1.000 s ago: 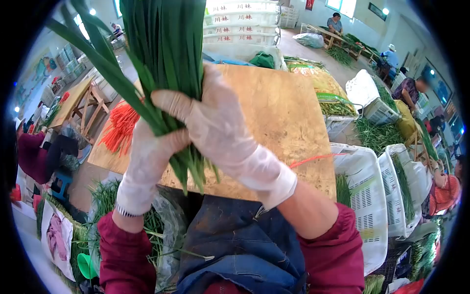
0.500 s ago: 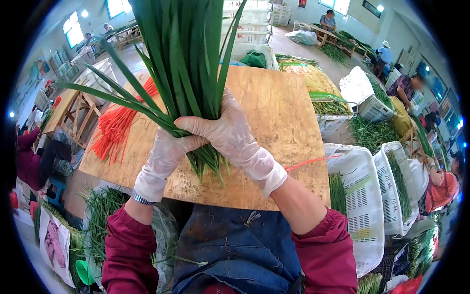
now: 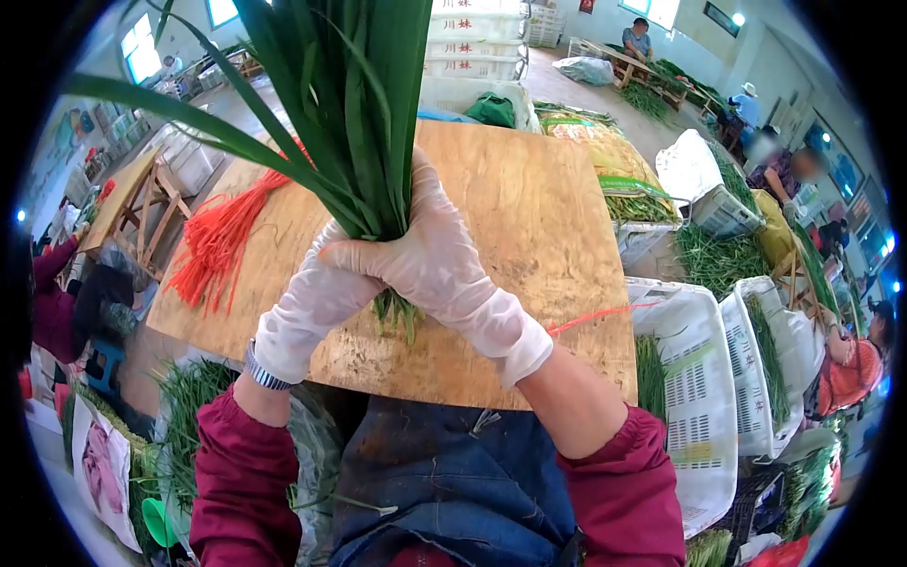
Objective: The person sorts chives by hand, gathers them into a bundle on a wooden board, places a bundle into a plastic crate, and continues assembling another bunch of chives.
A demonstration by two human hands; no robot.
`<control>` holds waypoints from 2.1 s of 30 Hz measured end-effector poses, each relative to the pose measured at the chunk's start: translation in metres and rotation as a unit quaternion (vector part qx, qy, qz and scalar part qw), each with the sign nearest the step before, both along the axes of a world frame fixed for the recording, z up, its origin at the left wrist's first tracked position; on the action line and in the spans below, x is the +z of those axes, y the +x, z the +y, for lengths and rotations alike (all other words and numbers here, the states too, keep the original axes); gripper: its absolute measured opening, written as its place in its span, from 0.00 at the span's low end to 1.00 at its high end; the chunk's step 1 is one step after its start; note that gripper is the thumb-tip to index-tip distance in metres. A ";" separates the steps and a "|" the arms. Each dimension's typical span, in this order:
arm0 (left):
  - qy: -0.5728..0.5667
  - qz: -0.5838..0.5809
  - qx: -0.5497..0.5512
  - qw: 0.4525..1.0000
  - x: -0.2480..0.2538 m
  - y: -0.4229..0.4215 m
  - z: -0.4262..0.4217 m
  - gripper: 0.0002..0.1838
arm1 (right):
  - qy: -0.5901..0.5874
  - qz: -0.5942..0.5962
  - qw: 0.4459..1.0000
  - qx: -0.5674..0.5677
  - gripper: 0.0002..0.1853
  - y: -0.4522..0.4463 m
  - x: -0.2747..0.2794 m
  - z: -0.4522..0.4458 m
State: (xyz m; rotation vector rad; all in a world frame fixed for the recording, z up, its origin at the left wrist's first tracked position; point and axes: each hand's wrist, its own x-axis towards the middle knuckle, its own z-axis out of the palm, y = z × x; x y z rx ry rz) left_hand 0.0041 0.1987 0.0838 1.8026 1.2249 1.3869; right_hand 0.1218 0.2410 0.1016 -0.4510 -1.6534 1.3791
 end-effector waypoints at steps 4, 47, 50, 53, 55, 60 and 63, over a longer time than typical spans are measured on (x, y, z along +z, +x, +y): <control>0.056 0.121 -0.014 0.991 0.002 -0.002 0.008 0.34 | -0.047 0.025 0.998 -0.040 0.35 -0.005 0.003 -0.001; 0.039 0.510 0.026 0.859 -0.117 0.075 0.126 0.09 | -0.344 -0.277 0.841 -0.312 0.17 0.160 -0.072 0.197; 0.069 0.499 0.024 0.863 -0.113 0.072 0.122 0.04 | -0.351 -0.278 0.827 -0.339 0.18 0.143 -0.072 0.192; 0.082 0.496 0.023 0.864 -0.114 0.070 0.120 0.02 | -0.324 -0.314 0.835 -0.316 0.19 0.143 -0.087 0.202; 0.084 0.495 0.022 0.864 -0.114 0.068 0.120 0.02 | -0.289 -0.340 0.835 -0.321 0.18 0.139 -0.090 0.201; 0.081 0.485 0.018 0.871 -0.113 0.068 0.118 0.03 | -0.165 -0.418 0.831 -0.326 0.23 0.125 -0.110 0.198; 0.047 0.459 0.014 0.887 -0.110 0.062 0.115 0.08 | -0.130 -0.416 0.834 -0.339 0.29 0.119 -0.098 0.177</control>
